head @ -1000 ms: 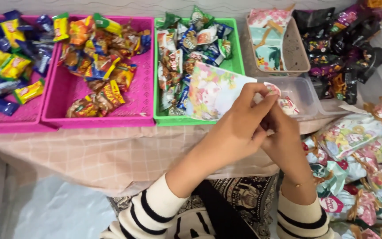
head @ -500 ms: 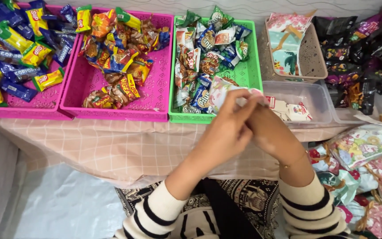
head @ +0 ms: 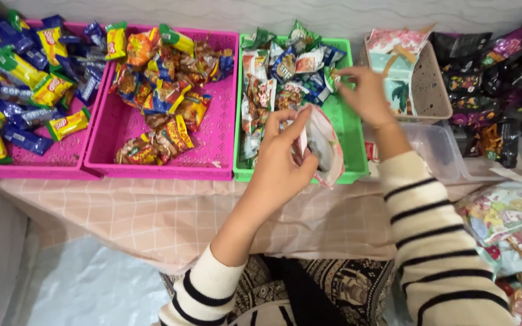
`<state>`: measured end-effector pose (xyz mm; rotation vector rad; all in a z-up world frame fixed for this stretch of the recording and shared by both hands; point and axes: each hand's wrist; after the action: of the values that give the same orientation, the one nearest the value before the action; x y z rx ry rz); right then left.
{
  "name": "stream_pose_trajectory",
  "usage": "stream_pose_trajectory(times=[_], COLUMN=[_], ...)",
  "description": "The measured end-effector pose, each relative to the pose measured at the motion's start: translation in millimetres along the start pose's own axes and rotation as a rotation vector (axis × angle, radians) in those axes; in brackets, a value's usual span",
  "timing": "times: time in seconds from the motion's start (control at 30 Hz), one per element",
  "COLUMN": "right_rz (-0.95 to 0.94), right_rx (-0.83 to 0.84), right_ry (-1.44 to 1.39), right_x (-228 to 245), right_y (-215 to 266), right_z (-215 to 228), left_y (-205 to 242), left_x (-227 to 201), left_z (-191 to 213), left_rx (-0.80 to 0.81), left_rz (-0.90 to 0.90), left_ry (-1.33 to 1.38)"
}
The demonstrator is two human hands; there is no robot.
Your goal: The person places small snack packets into patterned gift bags, occasionally using wooden sticks to help position items inside, and sets the finished bags aside.
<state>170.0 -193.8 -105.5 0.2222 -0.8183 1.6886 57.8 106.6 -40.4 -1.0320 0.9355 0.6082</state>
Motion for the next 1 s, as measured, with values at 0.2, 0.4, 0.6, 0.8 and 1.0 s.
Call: stream_pose_trajectory(times=[0.2, 0.4, 0.6, 0.8, 1.0], right_rz=[-0.347, -0.236, -0.115, 0.018, 0.028], right_rx=[0.428, 0.241, -0.451, -0.456, -0.309], right_ry=[0.701, 0.823, -0.098, -0.357, 0.110], right_x=[-40.7, -89.7, 49.3, 228.2, 242.5], right_y=[-13.8, -26.2, 18.6, 90.3, 115.8], right_z=[-64.8, -68.2, 12.8, 56.5, 39.5], left_y=[-14.4, -19.8, -21.3, -22.6, -8.4], left_x=[13.2, -0.8, 4.3, 5.9, -5.3], left_z=[-9.6, -2.5, -11.5, -17.4, -9.3], left_rx=[-0.018, 0.016, 0.041, 0.070, 0.051], left_rz=[0.029, 0.061, 0.088, 0.087, 0.022], left_ry=[0.001, 0.056, 0.118, 0.039, -0.011])
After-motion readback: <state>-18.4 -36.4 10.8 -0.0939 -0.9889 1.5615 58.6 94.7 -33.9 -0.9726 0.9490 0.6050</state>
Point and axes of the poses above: each hand's wrist, its own y-axis away from the middle knuckle, its own z-axis out of the back of the hand, x = y × z, and after that the axes turned 6 degrees about x, right-handed
